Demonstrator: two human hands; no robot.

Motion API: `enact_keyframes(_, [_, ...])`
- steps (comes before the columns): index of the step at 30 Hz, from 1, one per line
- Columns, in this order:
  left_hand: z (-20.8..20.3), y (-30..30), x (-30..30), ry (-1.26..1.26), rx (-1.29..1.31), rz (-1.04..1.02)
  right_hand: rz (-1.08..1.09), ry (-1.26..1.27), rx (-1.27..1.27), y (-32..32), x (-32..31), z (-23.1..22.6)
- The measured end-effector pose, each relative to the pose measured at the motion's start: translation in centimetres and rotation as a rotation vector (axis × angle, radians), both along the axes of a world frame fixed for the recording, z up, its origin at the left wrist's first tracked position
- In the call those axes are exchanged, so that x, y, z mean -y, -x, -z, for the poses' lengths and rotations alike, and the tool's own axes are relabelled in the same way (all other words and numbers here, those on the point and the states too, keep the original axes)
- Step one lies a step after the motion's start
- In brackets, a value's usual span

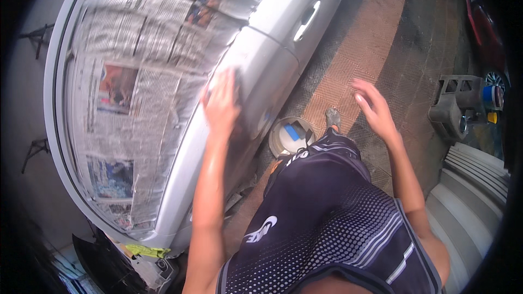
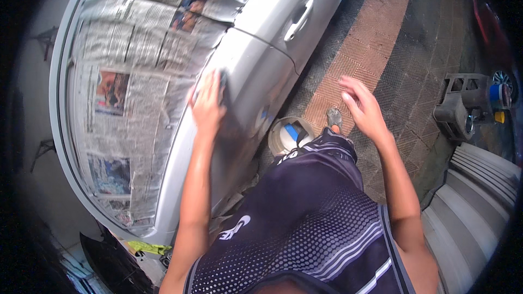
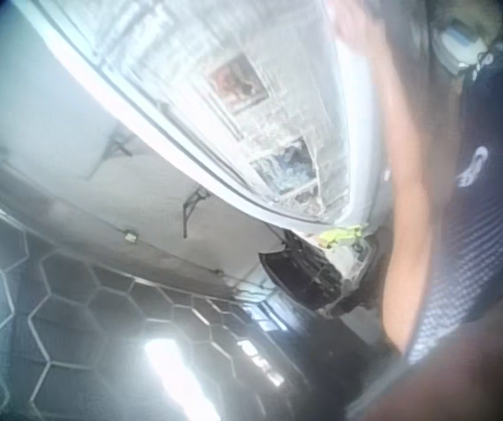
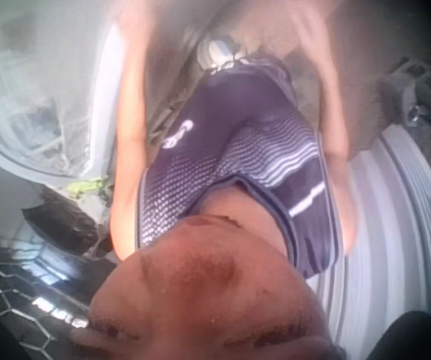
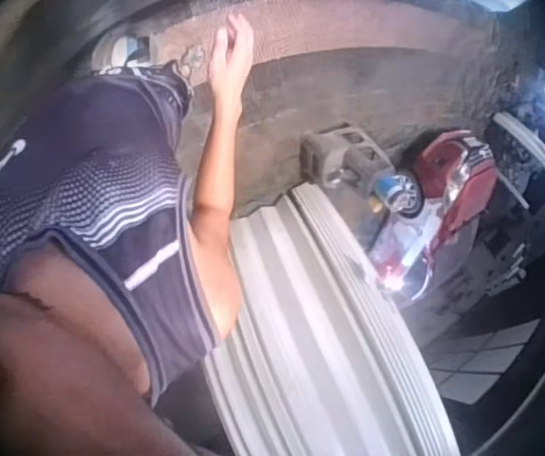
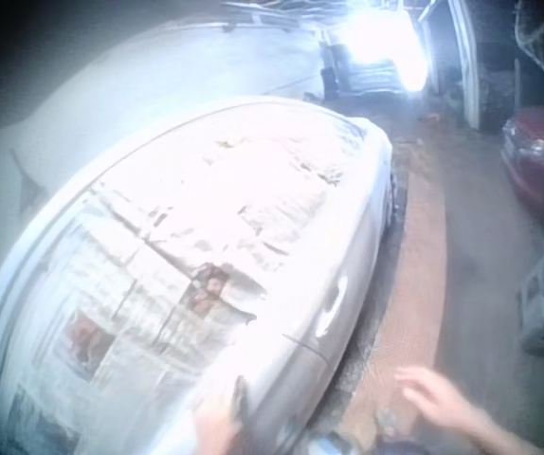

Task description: The person uses a small pad to rub and polish the side panel of a silver car. They repeatedly dip the pad into a bucket of liquid and continue polishing the same area.

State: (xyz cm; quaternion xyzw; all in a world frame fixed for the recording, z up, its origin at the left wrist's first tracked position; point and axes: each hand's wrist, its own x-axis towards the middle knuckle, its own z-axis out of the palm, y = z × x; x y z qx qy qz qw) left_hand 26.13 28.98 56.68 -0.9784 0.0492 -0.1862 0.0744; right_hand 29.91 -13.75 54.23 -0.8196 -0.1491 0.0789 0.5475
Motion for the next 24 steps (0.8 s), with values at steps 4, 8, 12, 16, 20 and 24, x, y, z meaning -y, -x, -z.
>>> enact_keyframes(4, [-0.9,3.8,-2.6,-0.158,-0.049,0.028,0.086,-0.083,-0.189,0.9,4.7,2.9])
enact_keyframes(8, [-2.0,-4.3,1.9,-0.217,-0.05,0.102,-0.105,-0.019,-0.027,-3.8,1.9,-0.6])
enact_keyframes(12, [-1.8,1.1,-0.4,-0.301,-0.115,0.022,0.025,-0.067,-0.105,-3.7,3.1,-1.3])
enact_keyframes(16, [-0.1,0.1,0.6,-0.111,0.023,-0.007,-0.1,-0.069,-0.202,-2.9,1.4,-0.6])
enact_keyframes(20, [-0.4,-4.8,2.9,-0.222,0.033,0.01,-0.382,0.093,-0.058,-6.7,-3.5,-1.7])
enact_keyframes(24, [-2.2,10.1,-3.2,0.031,-0.092,-0.147,0.027,0.224,-0.131,-6.3,7.8,4.9])
